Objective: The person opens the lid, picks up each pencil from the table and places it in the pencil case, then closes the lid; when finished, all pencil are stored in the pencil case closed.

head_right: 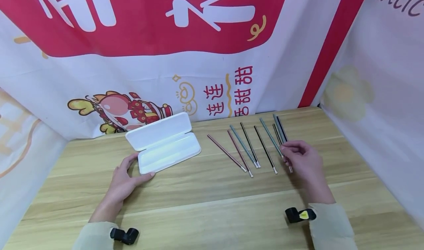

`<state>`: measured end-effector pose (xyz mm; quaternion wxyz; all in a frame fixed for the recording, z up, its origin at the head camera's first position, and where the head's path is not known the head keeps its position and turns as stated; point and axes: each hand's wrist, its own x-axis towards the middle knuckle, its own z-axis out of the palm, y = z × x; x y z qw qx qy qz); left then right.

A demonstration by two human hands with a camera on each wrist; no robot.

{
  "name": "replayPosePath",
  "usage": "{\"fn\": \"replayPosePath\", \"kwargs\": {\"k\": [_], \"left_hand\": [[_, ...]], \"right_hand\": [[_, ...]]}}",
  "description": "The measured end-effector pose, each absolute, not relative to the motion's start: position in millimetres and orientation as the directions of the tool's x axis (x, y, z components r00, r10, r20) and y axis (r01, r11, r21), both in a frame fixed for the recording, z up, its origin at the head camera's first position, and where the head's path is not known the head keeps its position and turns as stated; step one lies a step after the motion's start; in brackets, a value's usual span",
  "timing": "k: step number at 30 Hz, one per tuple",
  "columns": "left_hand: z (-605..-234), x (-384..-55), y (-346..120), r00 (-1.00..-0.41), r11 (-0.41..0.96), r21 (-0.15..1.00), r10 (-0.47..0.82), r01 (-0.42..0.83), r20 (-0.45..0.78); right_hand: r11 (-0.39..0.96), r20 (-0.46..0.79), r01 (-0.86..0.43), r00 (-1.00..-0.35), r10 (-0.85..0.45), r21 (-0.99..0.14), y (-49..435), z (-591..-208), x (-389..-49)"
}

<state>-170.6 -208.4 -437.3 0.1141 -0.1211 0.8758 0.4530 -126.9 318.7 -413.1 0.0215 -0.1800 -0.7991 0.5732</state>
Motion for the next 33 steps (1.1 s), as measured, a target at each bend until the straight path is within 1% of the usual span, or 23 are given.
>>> {"fn": "replayPosePath", "kwargs": {"k": [4, 6, 8, 11, 13, 15, 19, 22, 29, 33], "left_hand": [[-436, -170, -208, -0.942, 0.556, 0.765, -0.118, -0.325, -0.315], [-436, -170, -208, -0.943, 0.56, 0.764, -0.117, -0.322, -0.312], [-436, -170, -207, -0.944, 0.561, 0.763, -0.114, -0.319, -0.311], [-437, -171, -205, -0.943, 0.559, 0.765, -0.112, -0.32, -0.313], [-438, -170, -205, -0.941, 0.555, 0.765, -0.116, -0.327, -0.318], [-438, -170, -206, -0.94, 0.552, 0.765, -0.122, -0.331, -0.318], [-439, -170, -207, -0.942, 0.556, 0.765, -0.12, -0.325, -0.313], [-440, -169, -206, -0.942, 0.555, 0.766, -0.118, -0.325, -0.314], [-437, -171, -206, -0.947, 0.554, 0.771, -0.118, -0.313, -0.3], [-437, -171, -206, -0.941, 0.556, 0.764, -0.123, -0.329, -0.315]], "right_hand": [[0.262, -0.199, 0.304, -0.911, 0.362, -0.916, 338, -423, -126], [0.212, -0.26, 0.357, -0.888, 0.378, -0.91, 346, -426, -123], [0.23, -0.284, 0.393, -0.874, 0.394, -0.89, 353, -429, -119], [0.216, -0.324, 0.437, -0.851, 0.413, -0.873, 359, -430, -115], [0.264, -0.302, 0.435, -0.854, 0.424, -0.861, 361, -430, -115], [0.25, -0.312, 0.441, -0.85, 0.424, -0.862, 361, -430, -117], [0.291, -0.303, 0.439, -0.86, 0.411, -0.85, 362, -432, -119], [0.334, -0.312, 0.457, -0.86, 0.404, -0.824, 365, -431, -120], [0.479, -0.283, 0.478, -0.86, 0.424, -0.736, 366, -427, -126], [0.49, -0.296, 0.484, -0.862, 0.412, -0.725, 367, -429, -125]]}}
